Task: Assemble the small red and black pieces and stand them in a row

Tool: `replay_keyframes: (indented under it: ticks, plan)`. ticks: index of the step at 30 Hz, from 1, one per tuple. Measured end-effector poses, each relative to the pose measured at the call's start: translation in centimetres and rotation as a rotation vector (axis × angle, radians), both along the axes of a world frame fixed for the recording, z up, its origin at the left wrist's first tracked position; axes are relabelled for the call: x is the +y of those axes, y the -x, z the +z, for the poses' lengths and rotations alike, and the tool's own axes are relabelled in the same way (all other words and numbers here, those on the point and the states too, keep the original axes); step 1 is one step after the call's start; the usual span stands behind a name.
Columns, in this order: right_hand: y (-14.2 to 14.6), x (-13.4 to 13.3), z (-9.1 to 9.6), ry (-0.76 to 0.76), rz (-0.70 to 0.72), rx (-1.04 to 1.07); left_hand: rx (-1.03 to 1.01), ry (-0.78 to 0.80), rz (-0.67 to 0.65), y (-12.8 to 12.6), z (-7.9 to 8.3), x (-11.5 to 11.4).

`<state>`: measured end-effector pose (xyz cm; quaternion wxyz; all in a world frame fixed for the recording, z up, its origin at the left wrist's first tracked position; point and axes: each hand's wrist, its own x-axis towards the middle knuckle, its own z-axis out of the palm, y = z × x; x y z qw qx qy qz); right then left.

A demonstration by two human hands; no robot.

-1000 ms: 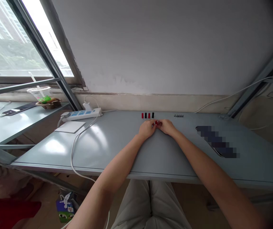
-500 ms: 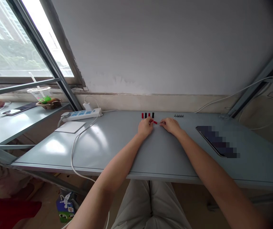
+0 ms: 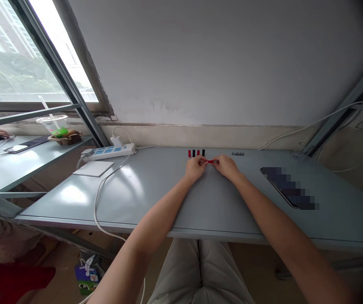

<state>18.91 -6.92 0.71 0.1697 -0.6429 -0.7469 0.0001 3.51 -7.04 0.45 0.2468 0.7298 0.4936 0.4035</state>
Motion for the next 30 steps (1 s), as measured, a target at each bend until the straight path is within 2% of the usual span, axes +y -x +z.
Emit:
replay_keyframes:
  ticks: [5, 13, 19, 21, 30]
  plan:
    - [0.6, -0.2, 0.0, -0.052, 0.086, -0.019, 0.014, -0.013, -0.003, -0.2, 0.1, -0.2]
    - [0.7, -0.3, 0.1, 0.015, 0.03, -0.017, -0.017, -0.024, 0.046, 0.0, -0.4, 0.3]
    - [-0.1, 2.2, -0.7, 0.066, -0.1, 0.318, -0.138, 0.093, 0.164, 0.5, 0.1, 0.7]
    - [-0.1, 3.1, -0.9, 0.075, -0.104, 0.398, -0.174, 0.126, 0.178, 0.8, 0.1, 0.9]
    - [1.0, 5.7, -1.8, 0.063, -0.109, 0.411, -0.226, 0.193, 0.169, 1.1, -0.5, 1.4]
